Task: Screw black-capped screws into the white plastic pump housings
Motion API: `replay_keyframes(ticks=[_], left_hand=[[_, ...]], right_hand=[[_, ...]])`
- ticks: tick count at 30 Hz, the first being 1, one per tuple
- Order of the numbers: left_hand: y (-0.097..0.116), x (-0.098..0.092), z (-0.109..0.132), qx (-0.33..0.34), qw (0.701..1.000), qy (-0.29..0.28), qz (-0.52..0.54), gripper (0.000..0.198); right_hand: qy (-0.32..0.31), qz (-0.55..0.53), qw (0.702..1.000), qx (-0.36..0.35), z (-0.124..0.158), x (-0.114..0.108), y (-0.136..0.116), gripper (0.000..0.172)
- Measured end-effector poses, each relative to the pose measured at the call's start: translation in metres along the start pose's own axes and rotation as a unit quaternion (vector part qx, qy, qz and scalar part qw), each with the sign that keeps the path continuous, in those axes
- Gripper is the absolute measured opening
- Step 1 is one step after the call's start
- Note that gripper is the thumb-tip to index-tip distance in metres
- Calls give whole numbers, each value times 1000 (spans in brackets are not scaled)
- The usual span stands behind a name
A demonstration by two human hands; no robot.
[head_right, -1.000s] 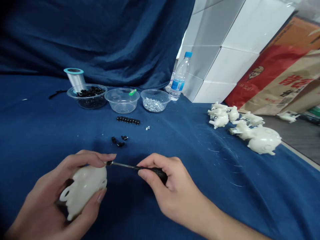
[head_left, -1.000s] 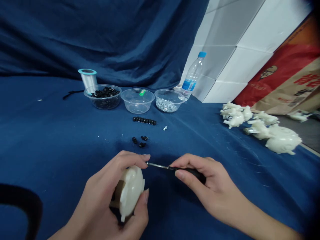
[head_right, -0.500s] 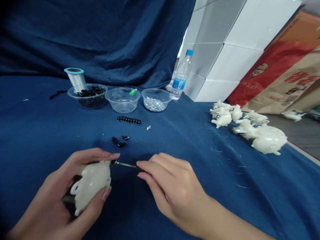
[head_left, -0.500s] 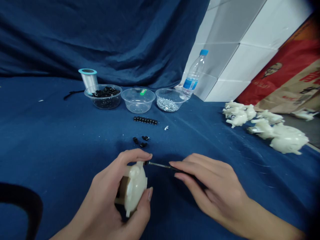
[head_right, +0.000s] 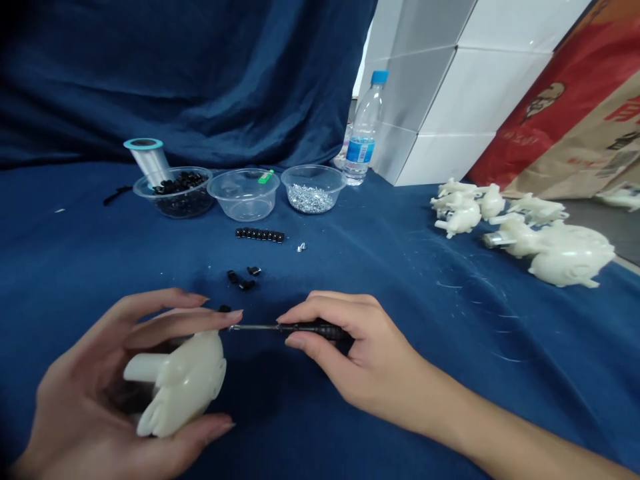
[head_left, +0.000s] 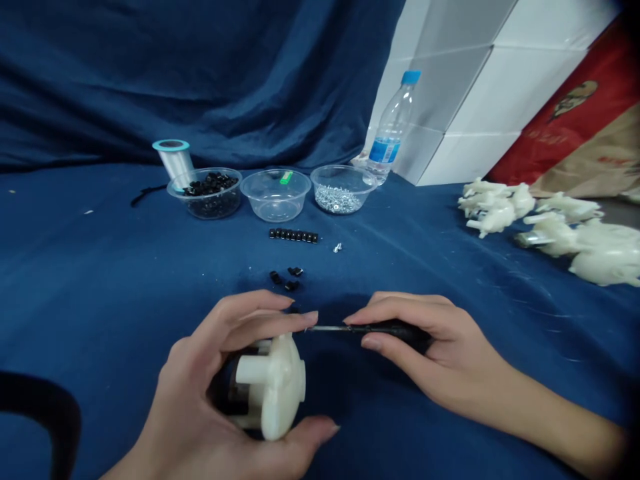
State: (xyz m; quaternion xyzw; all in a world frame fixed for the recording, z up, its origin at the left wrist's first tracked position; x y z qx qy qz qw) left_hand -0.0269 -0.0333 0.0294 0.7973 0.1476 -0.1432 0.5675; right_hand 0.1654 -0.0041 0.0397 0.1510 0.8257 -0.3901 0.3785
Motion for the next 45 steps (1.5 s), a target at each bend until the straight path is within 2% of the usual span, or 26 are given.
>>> replay_keyframes(ticks=[5, 11, 17, 22, 27, 30, 32, 37, 40, 42, 45], left_hand=[[4, 2, 2, 25, 1000, -11, -10, 65], [14, 10, 4, 87, 996, -27, 12, 44], [10, 13, 6, 51, 998, -14, 46, 50], [5, 8, 5, 19, 998, 10, 56, 55], [3, 18, 1, 24, 997, -52, 42, 63], [8, 24, 1, 61, 993, -87, 43, 72], [12, 25, 2, 91, 991, -89, 41, 80], [12, 22, 2, 150, 988, -32, 1, 77], [16, 19, 7, 236, 969, -25, -71, 76], [14, 12, 10, 273, 957, -28, -95, 69], [13, 2, 13, 300, 949, -58, -77, 42]], right_hand=[[7, -26, 1000, 6, -1, 1, 1, 18], [-29, -87, 996, 7, 0, 9, -4, 17], [-27, -78, 996, 12, 3, 5, -9, 16], [-23, -78, 991, 108, 3, -6, 9, 4], [-33, -168, 964, 206, 2, 1, 28, 16], [-30, -190, 955, 228, 1, 4, 31, 17], [-30, -202, 949, 238, 2, 6, 31, 15], [-29, -215, 943, 251, 5, 7, 32, 14], [-24, -228, 937, 265, 7, 8, 33, 16], [-38, -246, 928, 278, 9, 13, 32, 18], [-78, -261, 919, 287, 13, 22, 29, 22]])
Point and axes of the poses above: each hand's wrist, its own z-axis away from the middle knuckle, its own x-axis out of the palm, y = z × x, the point moved 8 cm from there along -z, towards the middle knuckle, and after that the axes turned 9 degrees about z, right-handed, at the moved point
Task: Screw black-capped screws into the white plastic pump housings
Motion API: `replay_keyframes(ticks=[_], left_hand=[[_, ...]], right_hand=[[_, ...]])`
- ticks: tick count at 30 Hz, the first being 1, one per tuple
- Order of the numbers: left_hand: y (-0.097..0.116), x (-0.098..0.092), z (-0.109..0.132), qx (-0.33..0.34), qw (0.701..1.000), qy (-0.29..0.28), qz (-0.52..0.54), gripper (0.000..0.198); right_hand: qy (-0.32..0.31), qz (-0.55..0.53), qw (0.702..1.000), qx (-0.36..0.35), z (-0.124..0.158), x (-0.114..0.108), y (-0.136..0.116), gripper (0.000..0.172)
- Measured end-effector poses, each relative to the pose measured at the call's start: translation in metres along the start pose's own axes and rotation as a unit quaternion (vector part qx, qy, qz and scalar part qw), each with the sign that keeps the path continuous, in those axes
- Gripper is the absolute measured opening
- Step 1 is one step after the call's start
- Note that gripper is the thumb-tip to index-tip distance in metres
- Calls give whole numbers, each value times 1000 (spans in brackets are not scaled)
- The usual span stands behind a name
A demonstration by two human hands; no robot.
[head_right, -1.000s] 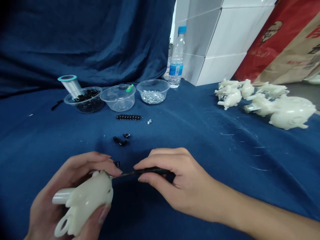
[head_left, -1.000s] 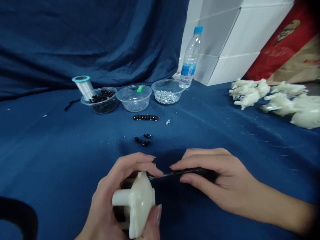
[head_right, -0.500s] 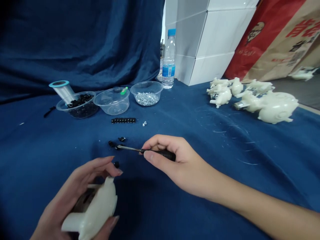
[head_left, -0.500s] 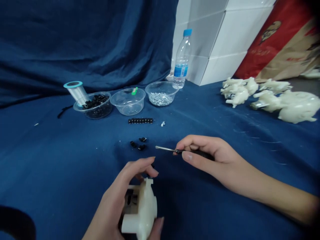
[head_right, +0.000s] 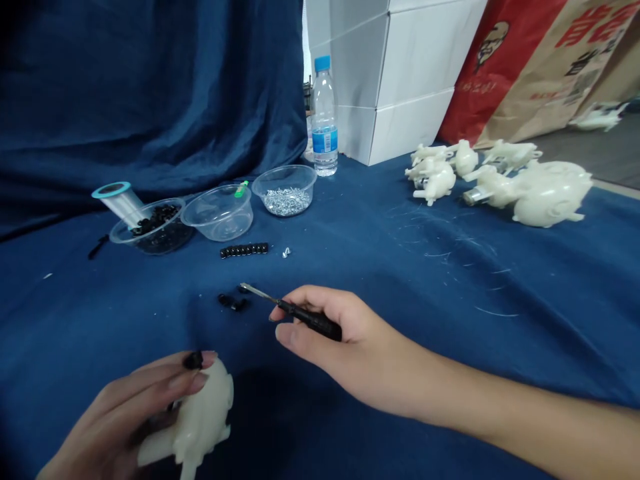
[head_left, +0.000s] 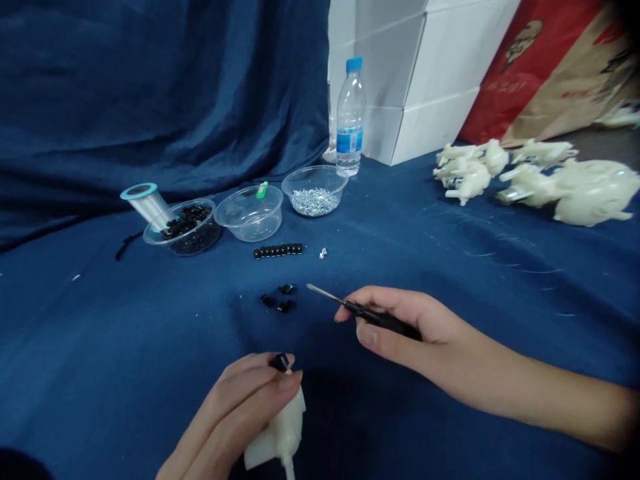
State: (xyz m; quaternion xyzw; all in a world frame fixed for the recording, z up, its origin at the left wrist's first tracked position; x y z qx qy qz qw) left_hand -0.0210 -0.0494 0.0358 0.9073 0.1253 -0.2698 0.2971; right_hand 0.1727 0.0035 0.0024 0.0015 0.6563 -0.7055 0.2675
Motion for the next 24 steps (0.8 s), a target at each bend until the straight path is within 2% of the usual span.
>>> replay_keyframes(ticks=[2, 4, 6, 9, 11, 13, 15, 16, 20, 24], left_hand=[[6, -3, 0, 28, 999, -2, 18, 24], [7, -18, 1, -3, 994, 104, 27, 25], [10, -23, 1, -40, 985, 162, 38, 31], [5, -29, 0, -138, 963, 223, 54, 27], [-7, -37, 1, -232, 933, 264, 76, 28], [-22, -39, -3, -301, 908, 257, 136, 42], [-35, -37, -11, -335, 886, 230, 222, 56], [-41, -36, -13, -346, 875, 222, 254, 56], [-55, -26, -20, -393, 848, 161, 318, 28], [-59, -19, -24, -406, 826, 127, 369, 18]], right_hand=[[-20, -3, 1000, 1, 2, 5, 1, 19], [-29, -10, 1000, 0, 4, 8, 0, 16], [-34, -7, 999, 1, 5, 10, -1, 16], [-35, 0, 999, -10, 5, 12, -6, 18], [-32, -3, 999, -27, 4, 12, -11, 19], [-24, -17, 999, -32, 2, 11, -15, 19], [-19, -51, 998, -12, -1, 12, -15, 19], [-19, -75, 997, 5, -4, 12, -13, 20], [-14, -174, 983, 62, -17, 18, -11, 28], [8, -217, 975, 47, -30, 24, -11, 30]])
Point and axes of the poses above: each hand's wrist, its own z-axis away from the middle knuckle, its own x-axis out of the palm, y = z × x, the point moved 8 cm from there along -z, towards the middle knuckle, and after that the axes turned 9 degrees about z, right-handed, at the moved point
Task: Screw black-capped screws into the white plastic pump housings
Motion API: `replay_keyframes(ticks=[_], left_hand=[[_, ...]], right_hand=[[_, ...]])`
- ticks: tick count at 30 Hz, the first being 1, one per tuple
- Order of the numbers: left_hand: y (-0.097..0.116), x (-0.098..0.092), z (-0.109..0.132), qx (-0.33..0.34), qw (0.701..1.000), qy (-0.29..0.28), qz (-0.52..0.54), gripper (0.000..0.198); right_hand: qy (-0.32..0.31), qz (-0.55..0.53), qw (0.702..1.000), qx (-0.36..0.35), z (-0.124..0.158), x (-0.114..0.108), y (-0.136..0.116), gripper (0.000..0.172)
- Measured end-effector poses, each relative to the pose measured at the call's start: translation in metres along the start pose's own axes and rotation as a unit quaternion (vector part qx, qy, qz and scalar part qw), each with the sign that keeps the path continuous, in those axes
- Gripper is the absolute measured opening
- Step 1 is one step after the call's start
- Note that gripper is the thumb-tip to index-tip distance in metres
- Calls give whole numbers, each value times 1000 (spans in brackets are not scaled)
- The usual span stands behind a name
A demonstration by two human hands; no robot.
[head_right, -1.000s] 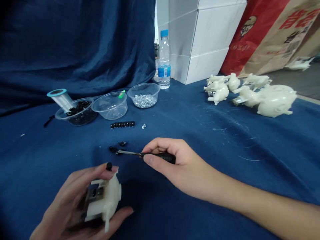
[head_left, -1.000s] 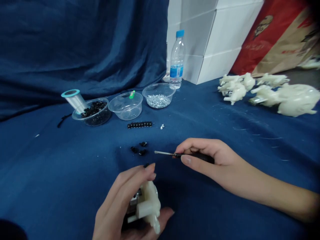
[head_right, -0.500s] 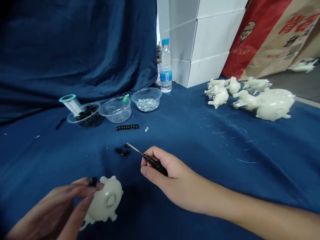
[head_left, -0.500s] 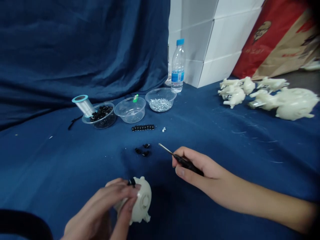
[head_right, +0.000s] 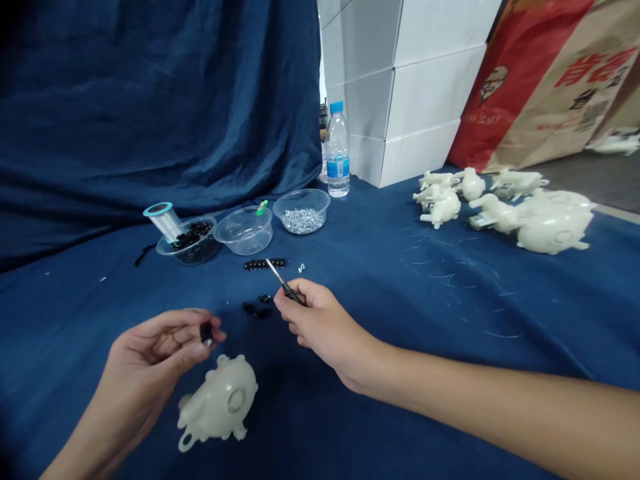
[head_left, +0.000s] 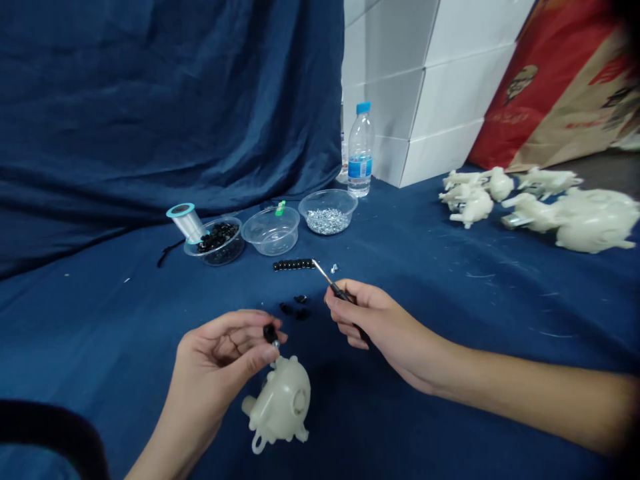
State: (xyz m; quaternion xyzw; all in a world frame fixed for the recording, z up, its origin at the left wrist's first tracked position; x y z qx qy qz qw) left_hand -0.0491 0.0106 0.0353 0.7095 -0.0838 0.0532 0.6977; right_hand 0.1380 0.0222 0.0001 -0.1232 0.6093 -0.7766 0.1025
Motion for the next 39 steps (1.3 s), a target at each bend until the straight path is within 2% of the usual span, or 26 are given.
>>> replay_keyframes(ticks=[4, 7, 9, 13, 19, 28, 34, 39], left_hand=[[-1, 11, -9, 34, 994, -99, -13, 26], [-13, 13, -13, 15, 989, -144, -6, 26], [-24, 9, -14, -19, 991, -134, 18, 21], [-40, 2, -10, -103, 990, -74, 68, 12], [-46, 4, 1, -178, 980, -7, 85, 14], [-49, 6, 3, -204, 975, -2, 88, 20], [-49, 2, 5, -185, 979, -20, 79, 16], [-45, 8, 4, -155, 984, -51, 73, 9]], right_hand=[[21, 5, 1000, -18, -4, -3, 10, 27], [11, 29, 999, -20, -2, -4, 14, 24], [4, 47, 998, -35, 0, -3, 12, 19], [-2, 82, 995, -62, 2, 0, 6, 10], [7, 83, 995, -55, 2, -1, 8, 12], [-1, 74, 996, -47, 3, 0, 5, 14], [-1, 83, 995, -50, 2, 0, 8, 17], [-2, 83, 995, -48, 2, 0, 8, 14]])
Point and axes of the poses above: each hand's wrist, its own z-axis away from the middle knuckle, its own x-axis out of the palm, y = z × x, the point moved 8 cm from there along -z, towards the middle knuckle, and after that the axes turned 9 degrees about z, right-handed, at the moved point
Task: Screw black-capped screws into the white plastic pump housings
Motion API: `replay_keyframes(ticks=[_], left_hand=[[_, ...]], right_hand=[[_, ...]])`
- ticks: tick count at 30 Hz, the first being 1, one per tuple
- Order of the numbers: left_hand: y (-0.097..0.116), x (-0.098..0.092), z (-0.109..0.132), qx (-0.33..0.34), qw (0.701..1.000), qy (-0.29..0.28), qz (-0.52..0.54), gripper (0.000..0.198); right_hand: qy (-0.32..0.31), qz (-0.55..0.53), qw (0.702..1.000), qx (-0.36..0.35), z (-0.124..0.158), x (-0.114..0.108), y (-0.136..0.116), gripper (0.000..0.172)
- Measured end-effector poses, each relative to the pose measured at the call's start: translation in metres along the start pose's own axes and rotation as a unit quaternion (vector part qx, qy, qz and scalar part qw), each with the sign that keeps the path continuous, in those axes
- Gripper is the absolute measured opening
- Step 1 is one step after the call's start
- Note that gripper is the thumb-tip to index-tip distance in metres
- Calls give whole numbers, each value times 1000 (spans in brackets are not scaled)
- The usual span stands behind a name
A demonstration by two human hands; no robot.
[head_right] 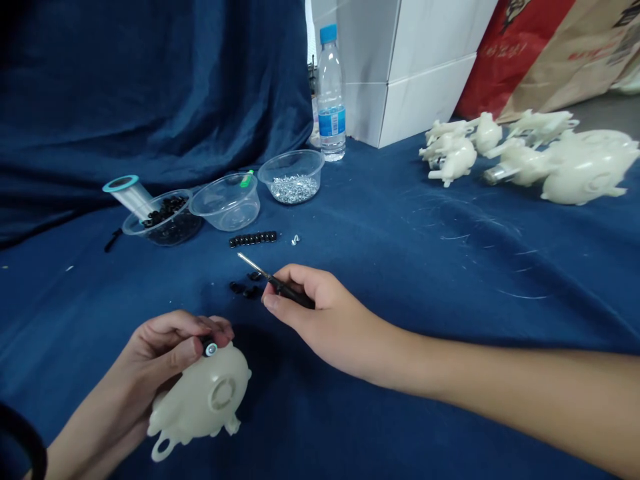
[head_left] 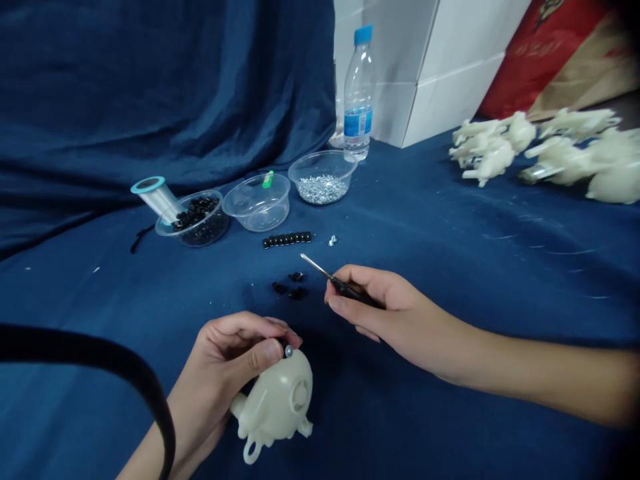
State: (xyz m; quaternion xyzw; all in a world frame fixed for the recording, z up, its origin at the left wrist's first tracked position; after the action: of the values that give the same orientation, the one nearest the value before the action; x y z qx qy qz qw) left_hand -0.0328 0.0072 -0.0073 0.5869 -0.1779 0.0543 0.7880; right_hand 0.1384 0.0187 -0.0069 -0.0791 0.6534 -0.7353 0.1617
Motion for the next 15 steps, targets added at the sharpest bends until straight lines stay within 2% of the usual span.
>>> replay_keyframes(ticks=[9, 15], left_hand=[[0, -4, -3, -7, 998, -53, -31, 3], [8, -5, 0, 25, 996, -65, -64, 5]], right_hand=[[-1, 9, 1000, 4, 2, -2, -3, 12], [0, 78, 997, 10, 2, -4, -1, 22]])
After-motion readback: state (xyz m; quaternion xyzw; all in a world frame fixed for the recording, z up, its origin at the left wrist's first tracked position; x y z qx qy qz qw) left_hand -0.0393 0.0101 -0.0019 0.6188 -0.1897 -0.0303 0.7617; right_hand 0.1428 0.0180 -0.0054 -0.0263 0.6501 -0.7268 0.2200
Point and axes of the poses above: each hand's wrist, its own z-axis away from the middle knuckle, its own x-axis out of the palm, y = z × x, the point moved 8 cm from there along -z, towards the middle knuckle, and after that the axes turned 9 degrees about z, right-handed, at the moved point
